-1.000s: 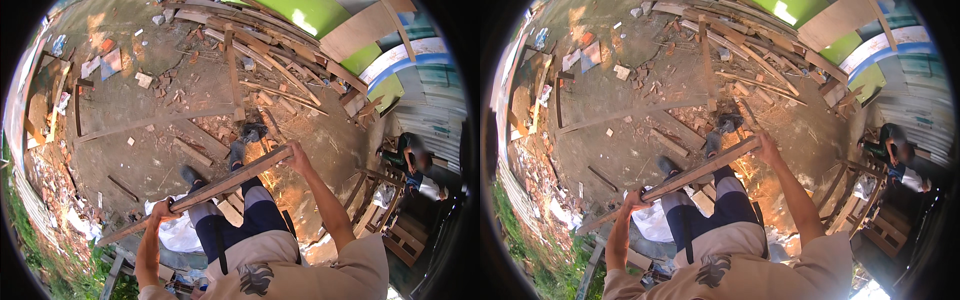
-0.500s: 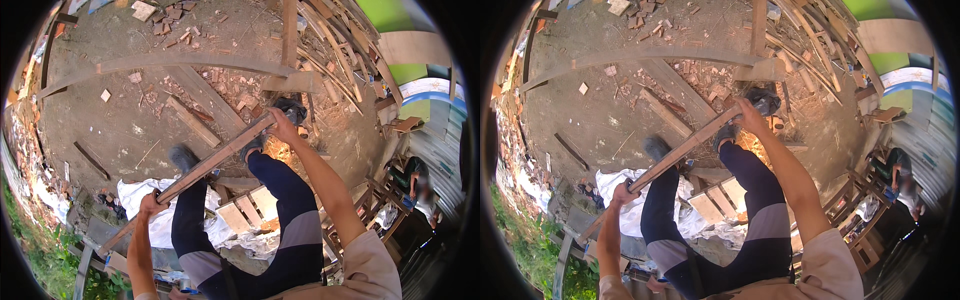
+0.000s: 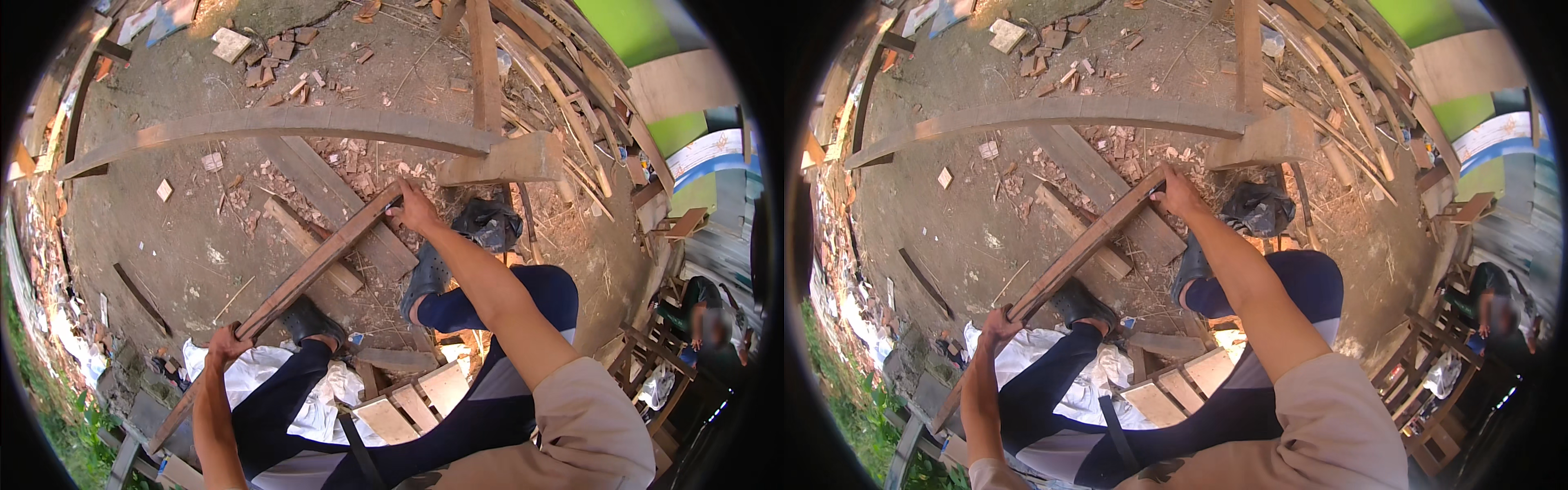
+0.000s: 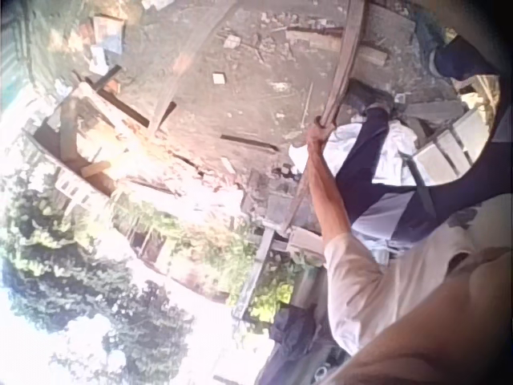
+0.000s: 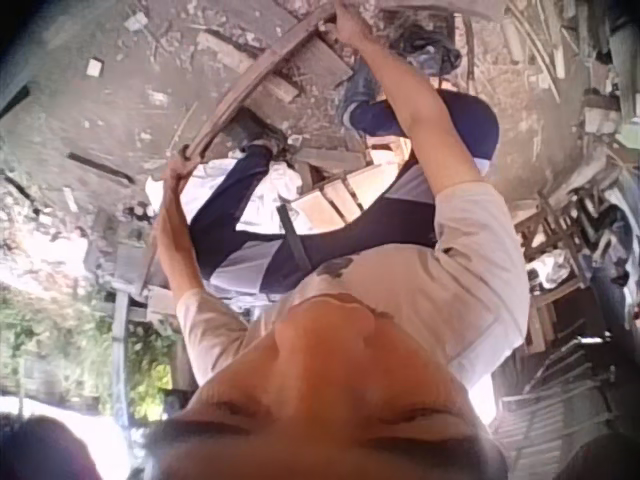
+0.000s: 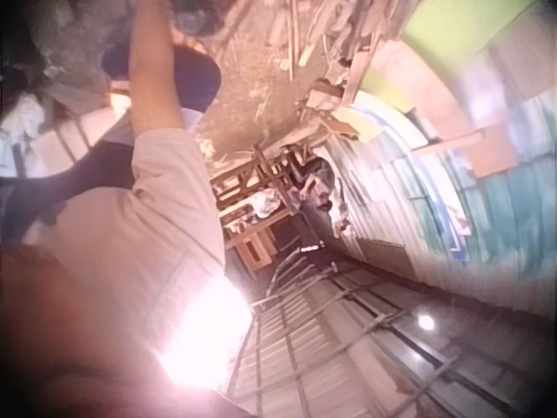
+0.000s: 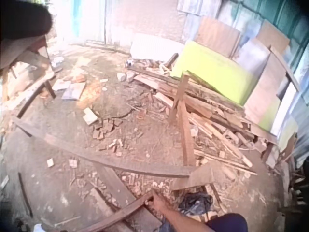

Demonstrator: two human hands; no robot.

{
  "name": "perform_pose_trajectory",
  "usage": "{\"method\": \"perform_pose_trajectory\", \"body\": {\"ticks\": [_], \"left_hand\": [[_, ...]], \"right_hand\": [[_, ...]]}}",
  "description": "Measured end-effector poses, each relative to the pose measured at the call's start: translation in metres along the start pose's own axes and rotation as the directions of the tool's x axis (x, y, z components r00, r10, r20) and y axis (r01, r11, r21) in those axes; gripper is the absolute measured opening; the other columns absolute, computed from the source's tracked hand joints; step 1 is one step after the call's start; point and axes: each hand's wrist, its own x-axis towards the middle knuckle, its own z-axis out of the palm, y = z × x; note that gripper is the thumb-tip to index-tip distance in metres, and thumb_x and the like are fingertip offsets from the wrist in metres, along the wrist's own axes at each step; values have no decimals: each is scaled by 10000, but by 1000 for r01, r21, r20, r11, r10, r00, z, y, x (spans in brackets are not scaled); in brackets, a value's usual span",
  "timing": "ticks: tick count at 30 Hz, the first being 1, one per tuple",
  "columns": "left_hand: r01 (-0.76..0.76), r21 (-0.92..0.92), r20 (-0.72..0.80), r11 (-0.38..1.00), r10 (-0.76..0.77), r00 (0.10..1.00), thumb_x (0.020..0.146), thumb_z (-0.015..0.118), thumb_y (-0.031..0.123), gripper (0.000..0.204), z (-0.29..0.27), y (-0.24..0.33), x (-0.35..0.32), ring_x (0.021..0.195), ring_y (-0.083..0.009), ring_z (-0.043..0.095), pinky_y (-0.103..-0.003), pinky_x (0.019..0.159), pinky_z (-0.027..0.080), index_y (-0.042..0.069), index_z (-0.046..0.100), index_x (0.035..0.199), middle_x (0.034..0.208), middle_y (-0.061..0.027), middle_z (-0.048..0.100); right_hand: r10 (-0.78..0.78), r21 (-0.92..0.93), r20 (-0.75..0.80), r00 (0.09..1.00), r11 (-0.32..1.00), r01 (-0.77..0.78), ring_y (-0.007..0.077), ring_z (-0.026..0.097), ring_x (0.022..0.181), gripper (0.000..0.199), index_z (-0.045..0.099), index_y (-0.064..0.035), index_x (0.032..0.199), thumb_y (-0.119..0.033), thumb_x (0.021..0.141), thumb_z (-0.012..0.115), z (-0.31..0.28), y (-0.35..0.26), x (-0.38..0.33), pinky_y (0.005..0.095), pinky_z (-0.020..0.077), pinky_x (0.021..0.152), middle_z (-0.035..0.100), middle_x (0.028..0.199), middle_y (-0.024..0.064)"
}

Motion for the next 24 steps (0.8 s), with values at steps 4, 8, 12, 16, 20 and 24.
{"method": "perform_pose_trajectory", "body": {"ticks": [4, 8, 12, 16, 20, 24], "left_hand": [[4, 145, -28, 989, 0, 1000, 649, 738, 553, 716, 6, -3, 2, 977, -387, 702, -440, 865, 545, 24, 710, 1131, 991, -241, 728], [93, 361, 35, 928, -113, 993, 615, 803, 627, 704, 3, -7, 7, 981, -357, 708, -423, 877, 548, 78, 765, 1054, 1019, -182, 745], [181, 414, -78, 892, -164, 983, 645, 816, 606, 691, 6, 75, 3, 1078, -331, 686, -433, 932, 534, 83, 751, 1092, 1130, -180, 726], [62, 158, -380, 986, 2, 925, 739, 754, 597, 870, 22, 134, 20, 1180, -373, 634, -453, 992, 507, -5, 555, 1336, 1244, -264, 656], [27, 264, -392, 964, 82, 916, 780, 713, 611, 900, 40, 188, 8, 1228, -376, 607, -451, 1030, 485, -32, 504, 1375, 1279, -260, 642], [-40, 256, -379, 966, 138, 915, 807, 688, 628, 887, 18, 188, 45, 1244, -371, 600, -438, 1035, 482, -28, 510, 1377, 1320, -232, 630]], "right_hand": [[23, -50, 26, 999, 998, -22, 442, 443, 1374, 948, 201, -128, 1594, -372, 865, 755, 0, -2, -14, 484, 435, 1094, 254, 1612, 244], [55, -111, 54, 997, 993, -48, 432, 468, 1356, 944, 217, -117, 1588, -364, 849, 750, 15, -16, -12, 483, 458, 1069, 261, 1603, 250], [43, -40, 36, 998, 998, -41, 417, 607, 1187, 832, 402, -63, 1496, -395, 817, 750, 11, 3, -50, 473, 497, 1009, 612, 1278, 290], [-47, -219, 151, 987, 972, 79, 396, 623, 1187, 585, 649, 13, 1235, -419, 843, 692, -40, 17, -80, 457, 505, 1003, 642, 1274, 259], [69, -197, 111, 991, 979, -46, 368, 600, 1242, 619, 642, 21, 1272, -431, 851, 685, -62, 54, -118, 446, 488, 1028, 603, 1343, 256], [56, -121, -35, 998, 991, -59, 391, 590, 1234, 676, 617, 28, 1290, -480, 851, 685, -93, 103, -152, 439, 473, 1035, 604, 1328, 268]]}}
